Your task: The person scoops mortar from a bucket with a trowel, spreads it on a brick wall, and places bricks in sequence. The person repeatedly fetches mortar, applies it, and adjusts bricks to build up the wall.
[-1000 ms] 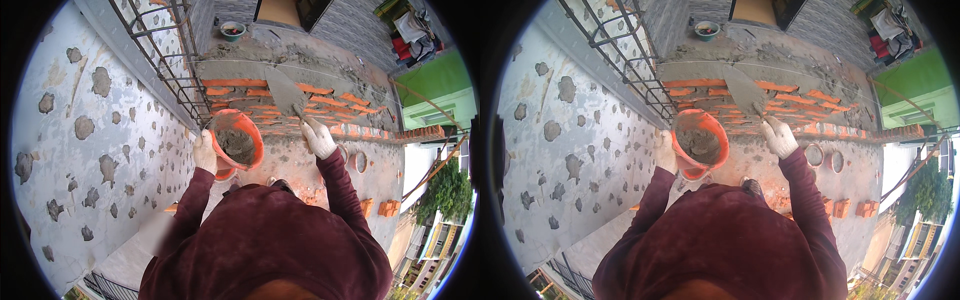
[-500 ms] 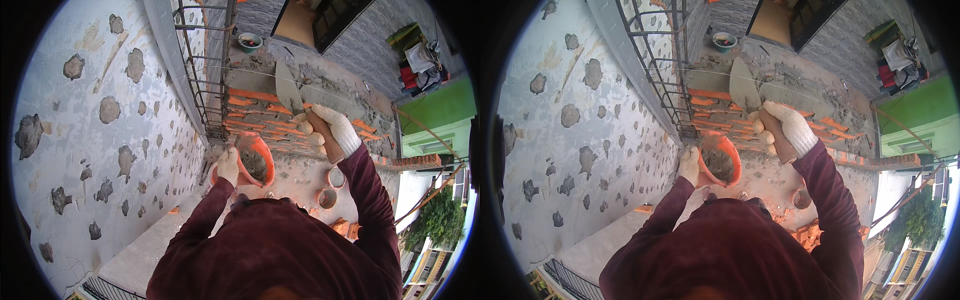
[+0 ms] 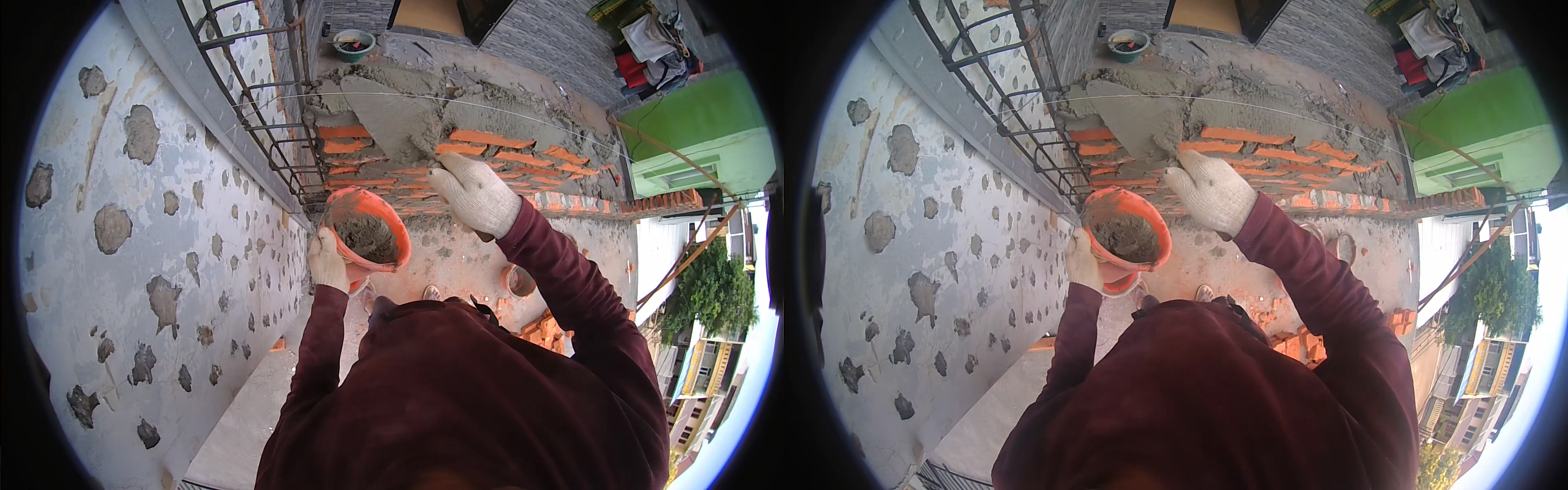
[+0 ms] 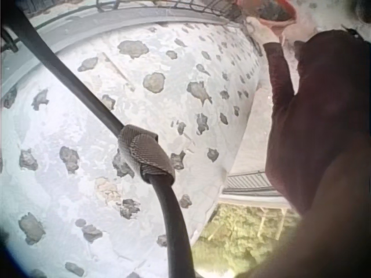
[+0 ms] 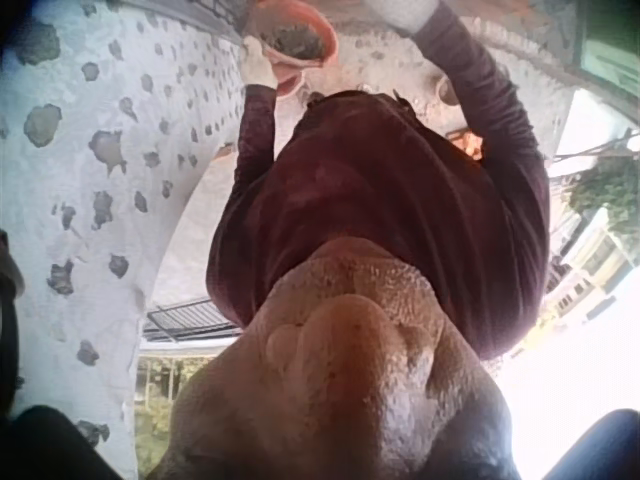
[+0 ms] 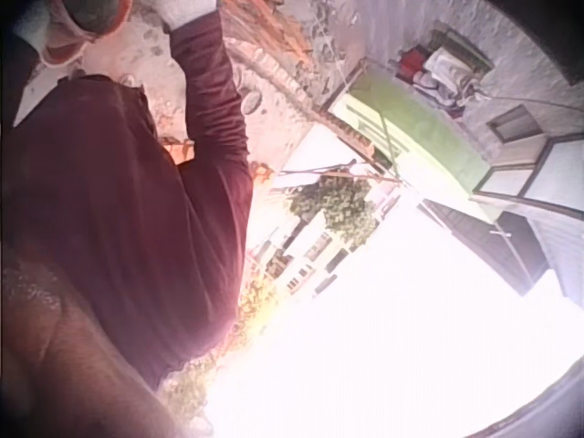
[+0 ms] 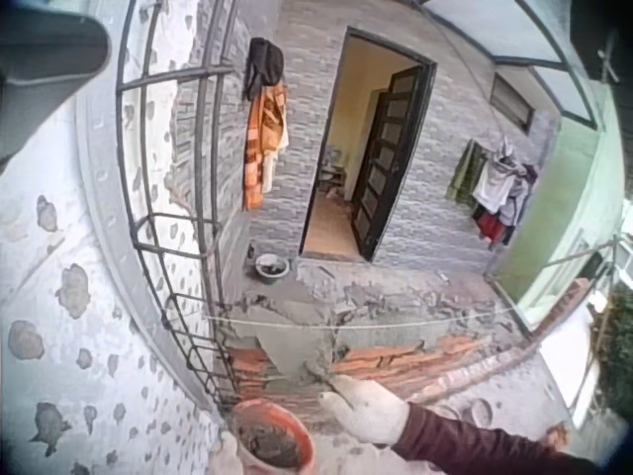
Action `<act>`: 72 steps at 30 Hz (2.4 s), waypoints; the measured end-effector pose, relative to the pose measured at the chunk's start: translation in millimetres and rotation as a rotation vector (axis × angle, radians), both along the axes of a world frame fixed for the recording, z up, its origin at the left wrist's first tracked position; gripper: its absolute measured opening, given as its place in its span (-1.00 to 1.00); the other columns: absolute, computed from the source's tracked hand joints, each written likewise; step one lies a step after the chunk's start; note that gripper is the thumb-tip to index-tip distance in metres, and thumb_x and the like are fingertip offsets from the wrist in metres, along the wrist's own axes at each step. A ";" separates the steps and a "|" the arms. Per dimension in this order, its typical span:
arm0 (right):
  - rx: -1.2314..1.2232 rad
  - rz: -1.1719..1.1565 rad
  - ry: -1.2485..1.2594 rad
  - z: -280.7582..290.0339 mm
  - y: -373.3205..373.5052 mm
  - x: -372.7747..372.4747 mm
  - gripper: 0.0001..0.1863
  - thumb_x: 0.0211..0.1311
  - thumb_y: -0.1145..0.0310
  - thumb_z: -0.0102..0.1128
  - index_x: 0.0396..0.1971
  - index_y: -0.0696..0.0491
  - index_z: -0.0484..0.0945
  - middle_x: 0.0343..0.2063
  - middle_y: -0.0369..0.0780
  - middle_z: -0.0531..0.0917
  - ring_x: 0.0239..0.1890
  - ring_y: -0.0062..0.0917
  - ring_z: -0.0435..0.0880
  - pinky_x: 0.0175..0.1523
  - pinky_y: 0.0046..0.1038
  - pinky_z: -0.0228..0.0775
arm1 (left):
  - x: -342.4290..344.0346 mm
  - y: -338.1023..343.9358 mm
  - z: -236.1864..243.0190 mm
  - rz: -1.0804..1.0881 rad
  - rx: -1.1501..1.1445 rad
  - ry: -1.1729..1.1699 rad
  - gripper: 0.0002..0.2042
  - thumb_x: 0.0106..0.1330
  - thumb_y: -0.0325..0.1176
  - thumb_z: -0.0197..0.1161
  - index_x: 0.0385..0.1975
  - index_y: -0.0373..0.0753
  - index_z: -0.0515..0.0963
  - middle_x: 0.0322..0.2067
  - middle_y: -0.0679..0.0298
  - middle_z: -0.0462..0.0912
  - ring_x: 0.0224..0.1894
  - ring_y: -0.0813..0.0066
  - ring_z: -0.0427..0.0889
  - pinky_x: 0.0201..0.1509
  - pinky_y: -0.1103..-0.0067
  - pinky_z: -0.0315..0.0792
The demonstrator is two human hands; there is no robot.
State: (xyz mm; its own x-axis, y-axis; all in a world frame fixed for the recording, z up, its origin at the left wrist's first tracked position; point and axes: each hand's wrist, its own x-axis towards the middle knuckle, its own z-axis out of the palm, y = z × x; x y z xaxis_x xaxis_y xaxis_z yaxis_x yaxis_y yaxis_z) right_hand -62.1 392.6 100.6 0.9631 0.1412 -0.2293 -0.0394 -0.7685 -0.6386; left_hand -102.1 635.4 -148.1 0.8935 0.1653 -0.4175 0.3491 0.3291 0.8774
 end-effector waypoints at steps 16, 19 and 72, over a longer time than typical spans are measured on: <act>-0.109 -0.230 -0.427 -100.8 -216.3 -77.7 -0.67 0.51 0.26 0.05 0.02 0.22 0.52 -0.43 0.05 0.65 -0.34 -0.03 0.68 -0.24 -0.21 0.48 | -29.5 -79.1 -19.5 -0.086 0.150 0.012 -0.48 0.62 0.01 -0.07 0.26 -0.33 0.44 0.16 0.15 0.55 0.14 0.29 0.59 0.20 0.36 0.50; -0.132 -0.250 -0.436 -101.9 -263.7 -90.0 -0.68 0.50 0.25 0.05 0.00 0.21 0.53 -0.40 0.07 0.66 -0.30 -0.01 0.71 -0.20 -0.17 0.52 | -47.0 -121.8 -26.6 -0.043 0.127 0.007 -0.45 0.61 0.05 -0.10 0.23 -0.33 0.47 0.11 0.18 0.59 0.07 0.33 0.59 0.15 0.38 0.48; -0.321 -0.356 1.020 -490.0 -503.6 -336.9 -0.79 0.13 0.54 0.19 -0.24 0.06 0.42 -0.55 -0.29 0.43 -0.81 -0.60 0.36 -0.73 -0.47 0.25 | -571.8 -188.7 -481.7 0.733 0.317 1.096 0.34 -0.11 -0.05 0.63 0.60 -0.14 -0.29 0.37 -0.05 0.33 0.32 -0.05 0.47 0.35 0.14 0.44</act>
State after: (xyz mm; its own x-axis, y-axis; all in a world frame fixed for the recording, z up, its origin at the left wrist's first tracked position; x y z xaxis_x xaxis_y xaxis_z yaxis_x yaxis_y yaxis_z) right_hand -399.0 -111.0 -389.4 0.2788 -0.3117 -0.9084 -0.6797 -0.7322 0.0427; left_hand -673.9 446.7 -629.8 -0.2055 0.6764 -0.7073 0.7446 0.5771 0.3355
